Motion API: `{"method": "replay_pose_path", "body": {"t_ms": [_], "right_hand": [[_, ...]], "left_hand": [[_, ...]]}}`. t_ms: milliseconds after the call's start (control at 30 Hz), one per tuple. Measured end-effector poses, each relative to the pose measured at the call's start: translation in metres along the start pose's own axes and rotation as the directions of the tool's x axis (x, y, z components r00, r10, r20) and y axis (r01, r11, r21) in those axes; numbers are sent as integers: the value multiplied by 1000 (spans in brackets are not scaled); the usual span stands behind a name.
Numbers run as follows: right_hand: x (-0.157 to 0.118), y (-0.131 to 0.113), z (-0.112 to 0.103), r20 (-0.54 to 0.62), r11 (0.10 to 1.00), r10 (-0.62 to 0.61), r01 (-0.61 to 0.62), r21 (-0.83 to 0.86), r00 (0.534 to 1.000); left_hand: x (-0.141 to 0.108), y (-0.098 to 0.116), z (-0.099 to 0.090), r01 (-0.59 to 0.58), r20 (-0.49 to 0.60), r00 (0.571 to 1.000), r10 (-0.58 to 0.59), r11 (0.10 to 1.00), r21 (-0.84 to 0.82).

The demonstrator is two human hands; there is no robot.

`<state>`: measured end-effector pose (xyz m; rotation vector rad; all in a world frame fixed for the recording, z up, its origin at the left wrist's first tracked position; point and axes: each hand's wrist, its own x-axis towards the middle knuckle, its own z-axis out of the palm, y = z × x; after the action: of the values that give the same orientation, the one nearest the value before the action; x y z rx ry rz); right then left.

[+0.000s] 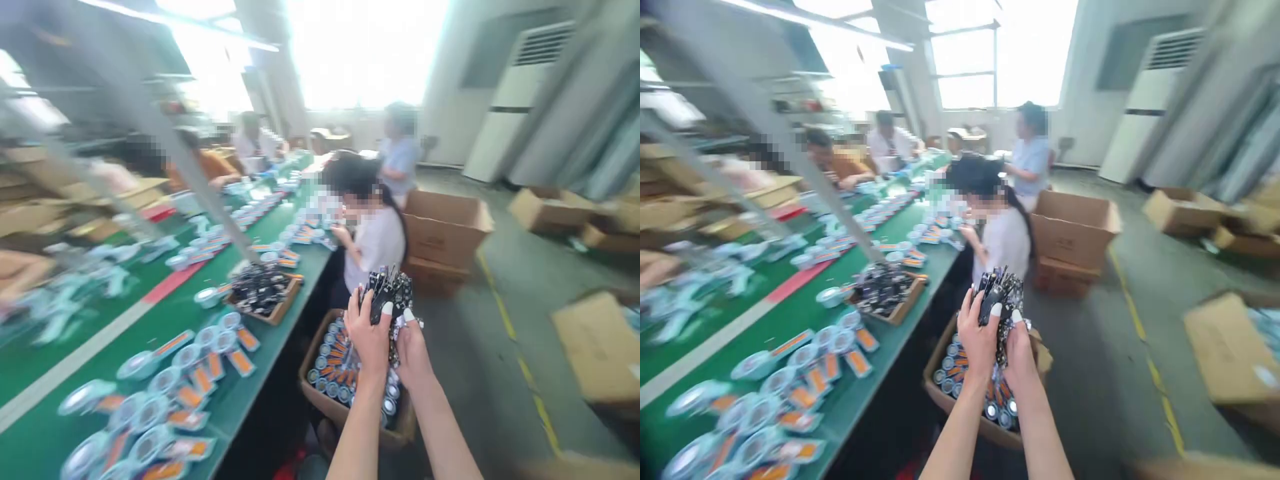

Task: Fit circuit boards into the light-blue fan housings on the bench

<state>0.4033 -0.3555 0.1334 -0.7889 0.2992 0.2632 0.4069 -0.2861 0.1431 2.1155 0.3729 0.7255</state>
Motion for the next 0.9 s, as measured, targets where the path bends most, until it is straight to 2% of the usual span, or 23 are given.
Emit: {"method": "replay_pose_path", "body": {"t_ms": [100,167,233,333,467,600,700,800,900], "right_hand": [[48,35,114,200,992,102,-84,-97,975],[73,63,176,285,976,177,-132,-171,942],[97,93,222,333,952,252,-172,-252,909],[129,136,265,365,909,340,-202,-365,867],[158,185,286,366,856,392,-188,-482,844],[172,217,280,353,811,365,-108,-575,862],[183,226,267,330,749,308,-15,-662,892],[196,226,256,299,647,230,84,-758,926],[205,225,252,314,529,180,178,-830,932]], "left_hand": [[95,-41,-63,74,-230,971,-68,997,20],[145,-73,-99,118,-349,931,-109,993,2],[182,-109,-125,154,-440,885,-152,988,-32],[218,-162,-143,203,-538,813,-222,975,-95],[235,-223,-144,256,-606,734,-307,951,-171],[227,-262,-138,283,-617,699,-362,932,-227],[216,-278,-135,296,-611,689,-389,921,-253],[209,-287,-131,304,-612,683,-400,917,-260],[207,-291,-127,303,-622,675,-397,918,-256]]}}
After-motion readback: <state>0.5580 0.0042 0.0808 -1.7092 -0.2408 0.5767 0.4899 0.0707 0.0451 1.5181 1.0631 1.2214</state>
